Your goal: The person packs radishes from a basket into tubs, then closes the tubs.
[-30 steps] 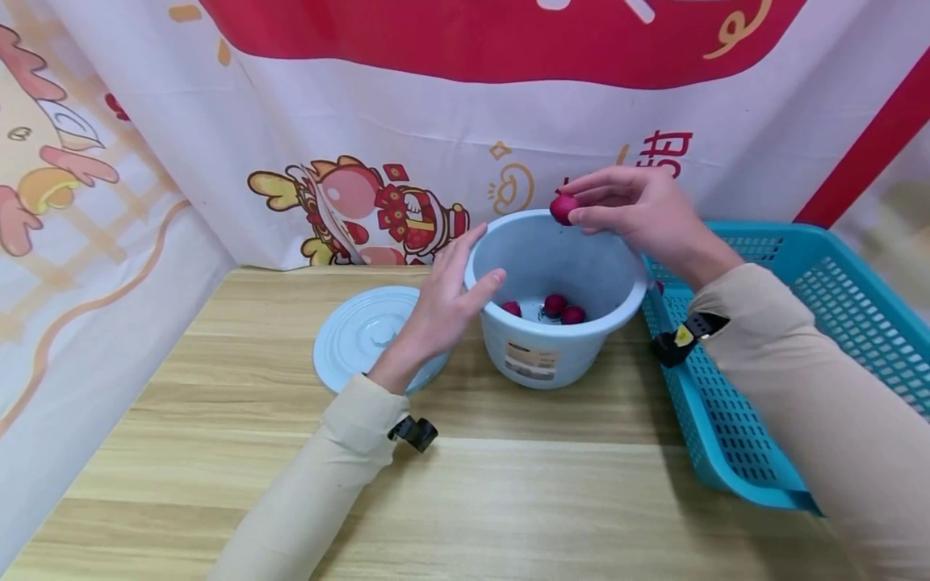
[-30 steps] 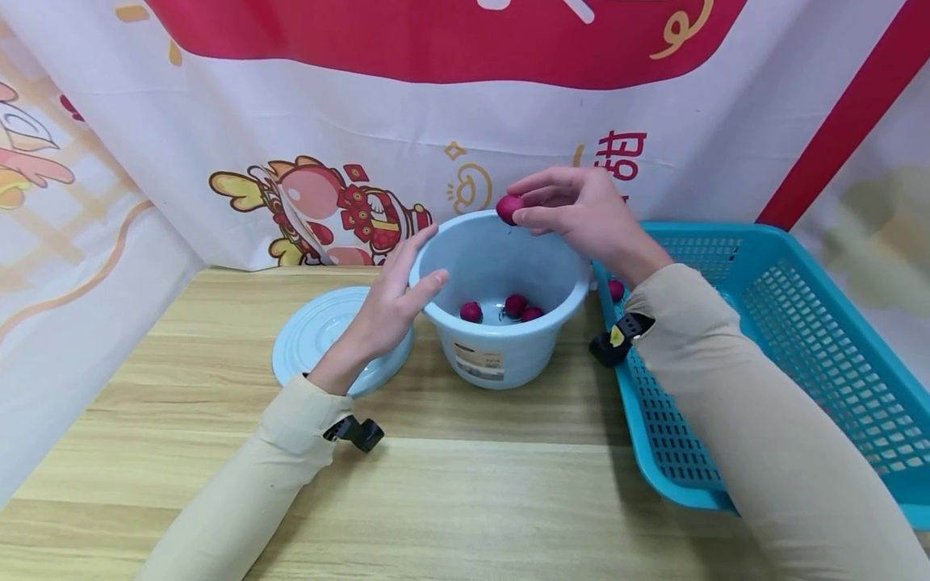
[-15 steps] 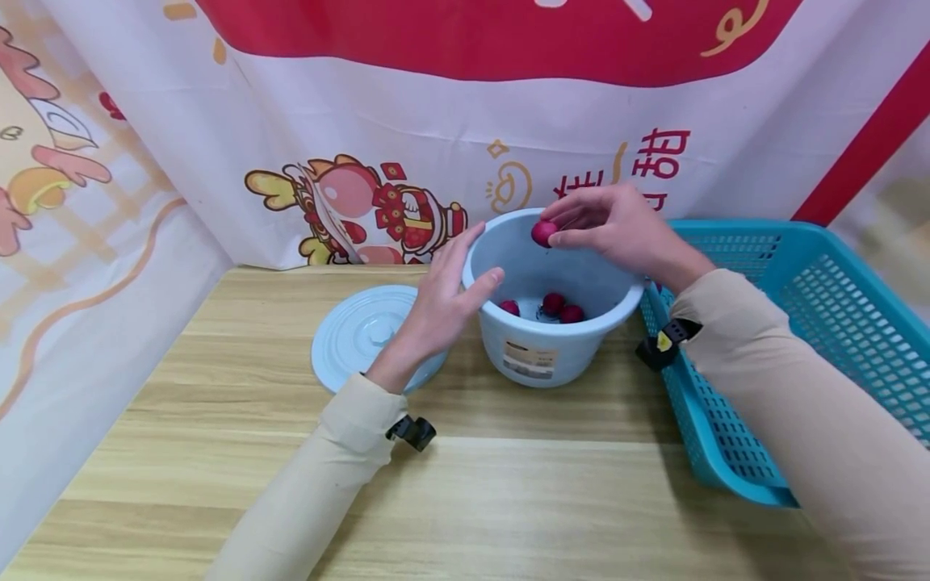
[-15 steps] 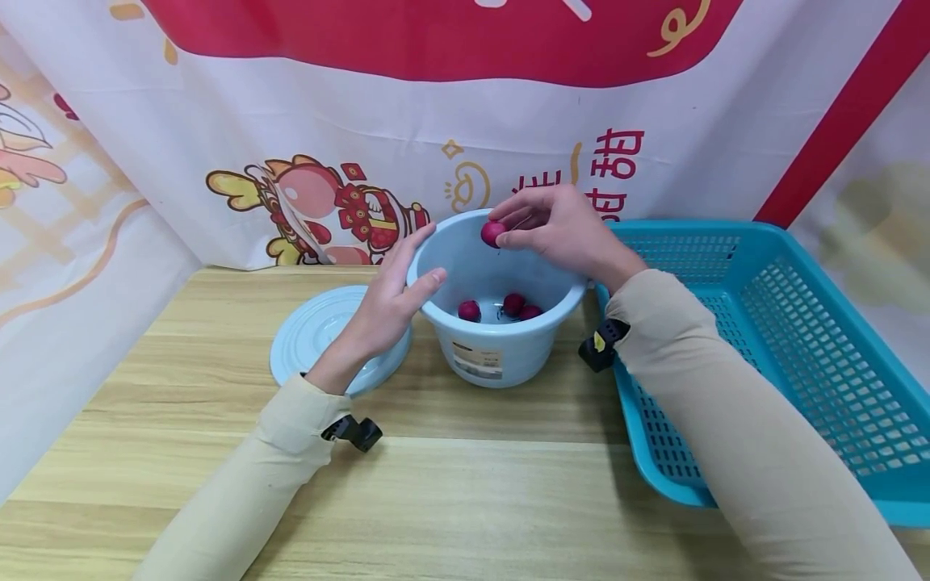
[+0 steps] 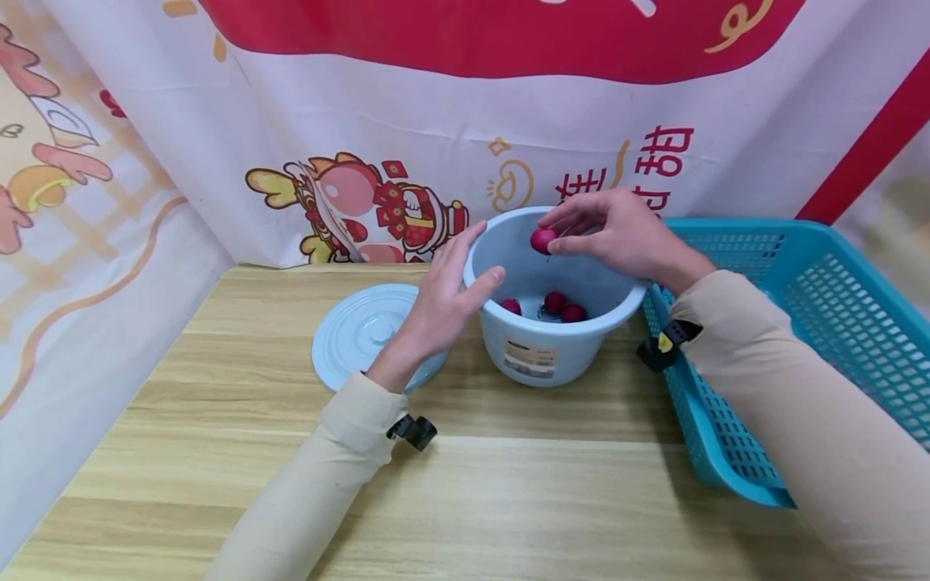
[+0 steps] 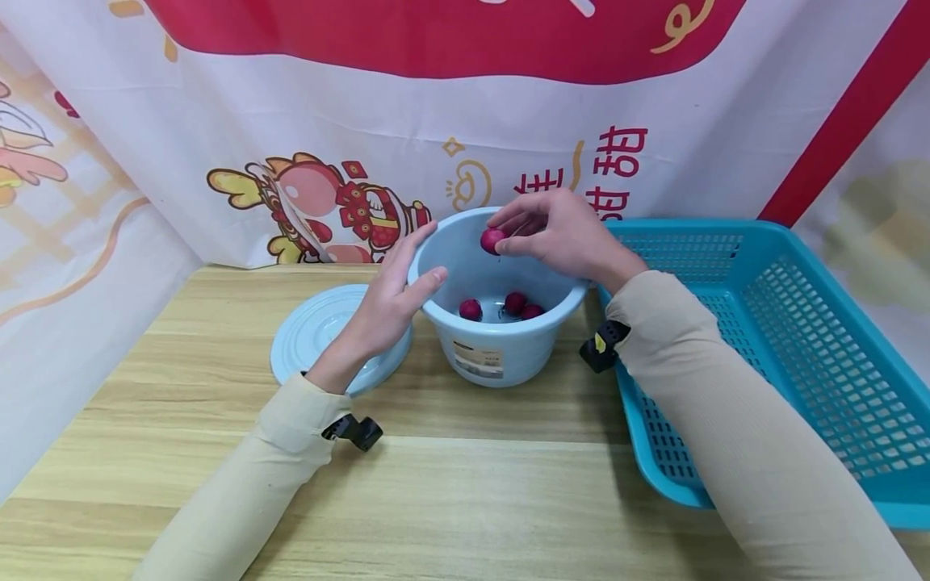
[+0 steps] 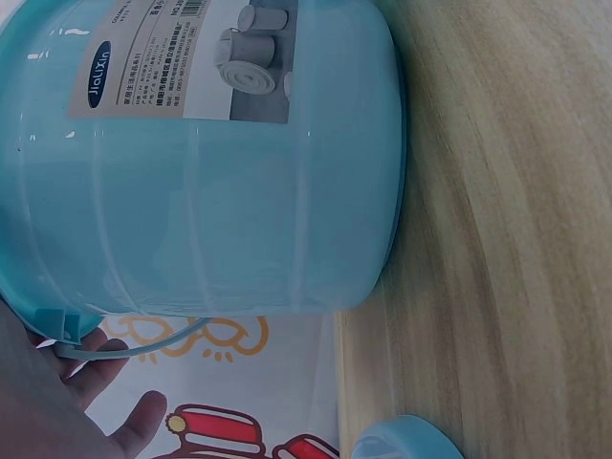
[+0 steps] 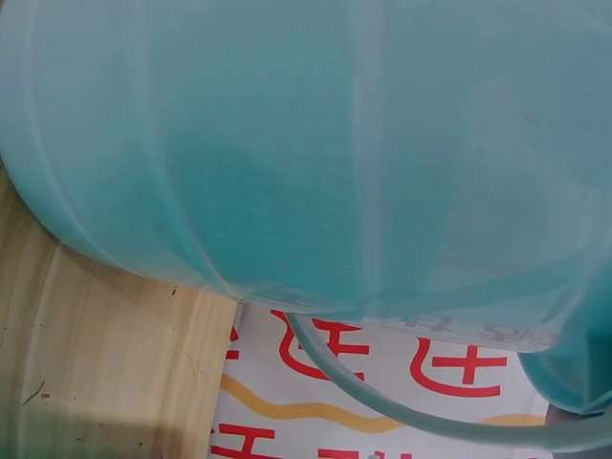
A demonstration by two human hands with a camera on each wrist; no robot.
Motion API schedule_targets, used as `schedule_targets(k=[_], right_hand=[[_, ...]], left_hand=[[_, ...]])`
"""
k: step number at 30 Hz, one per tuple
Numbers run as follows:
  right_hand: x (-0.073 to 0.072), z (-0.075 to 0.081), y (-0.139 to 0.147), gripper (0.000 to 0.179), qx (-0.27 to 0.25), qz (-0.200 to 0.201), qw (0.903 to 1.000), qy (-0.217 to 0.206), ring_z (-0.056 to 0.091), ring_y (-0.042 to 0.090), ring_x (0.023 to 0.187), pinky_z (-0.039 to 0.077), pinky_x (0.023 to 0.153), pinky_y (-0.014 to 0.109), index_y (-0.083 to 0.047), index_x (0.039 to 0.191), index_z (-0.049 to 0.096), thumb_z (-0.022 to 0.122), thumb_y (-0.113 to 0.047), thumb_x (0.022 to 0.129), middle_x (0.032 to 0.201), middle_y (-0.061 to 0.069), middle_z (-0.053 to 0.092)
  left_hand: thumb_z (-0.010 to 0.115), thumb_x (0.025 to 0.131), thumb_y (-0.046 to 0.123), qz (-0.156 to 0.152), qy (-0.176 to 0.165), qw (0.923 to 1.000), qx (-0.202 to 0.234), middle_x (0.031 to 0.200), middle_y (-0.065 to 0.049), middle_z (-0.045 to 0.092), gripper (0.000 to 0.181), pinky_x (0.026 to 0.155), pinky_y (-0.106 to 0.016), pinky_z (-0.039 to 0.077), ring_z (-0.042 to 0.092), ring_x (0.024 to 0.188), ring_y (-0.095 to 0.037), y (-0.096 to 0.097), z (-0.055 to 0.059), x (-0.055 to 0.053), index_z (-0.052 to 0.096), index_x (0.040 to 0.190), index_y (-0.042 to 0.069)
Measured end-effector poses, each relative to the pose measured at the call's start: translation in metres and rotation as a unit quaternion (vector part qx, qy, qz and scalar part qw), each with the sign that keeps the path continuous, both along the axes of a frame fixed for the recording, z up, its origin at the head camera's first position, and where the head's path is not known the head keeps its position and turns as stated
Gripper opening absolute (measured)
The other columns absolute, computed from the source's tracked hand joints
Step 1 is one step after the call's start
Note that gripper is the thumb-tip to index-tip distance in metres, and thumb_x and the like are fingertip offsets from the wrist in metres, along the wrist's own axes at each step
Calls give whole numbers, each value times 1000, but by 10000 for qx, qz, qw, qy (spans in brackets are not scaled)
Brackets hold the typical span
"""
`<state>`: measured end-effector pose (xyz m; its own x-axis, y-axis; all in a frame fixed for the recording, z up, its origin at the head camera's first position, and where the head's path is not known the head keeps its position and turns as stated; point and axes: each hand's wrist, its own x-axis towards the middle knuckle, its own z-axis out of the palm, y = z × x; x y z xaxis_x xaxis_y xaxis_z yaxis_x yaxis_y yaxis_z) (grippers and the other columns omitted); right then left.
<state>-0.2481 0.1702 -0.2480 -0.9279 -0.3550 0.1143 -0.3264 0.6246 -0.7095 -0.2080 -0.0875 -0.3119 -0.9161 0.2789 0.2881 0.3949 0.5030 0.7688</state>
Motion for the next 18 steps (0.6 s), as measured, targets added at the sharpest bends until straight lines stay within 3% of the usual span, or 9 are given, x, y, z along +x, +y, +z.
schedule_targets(k=[18], right_hand=[[1,0,2,39,47,-1,10000,-17,68,28,105,54,88,38,-19,131,76,82,-27,93,123,11,76]], left_hand=[[51,101,54,0,85,10000,-13,173,-2,33,78,121,-62,40,33,155,-26,1,0,1,28,169,25]])
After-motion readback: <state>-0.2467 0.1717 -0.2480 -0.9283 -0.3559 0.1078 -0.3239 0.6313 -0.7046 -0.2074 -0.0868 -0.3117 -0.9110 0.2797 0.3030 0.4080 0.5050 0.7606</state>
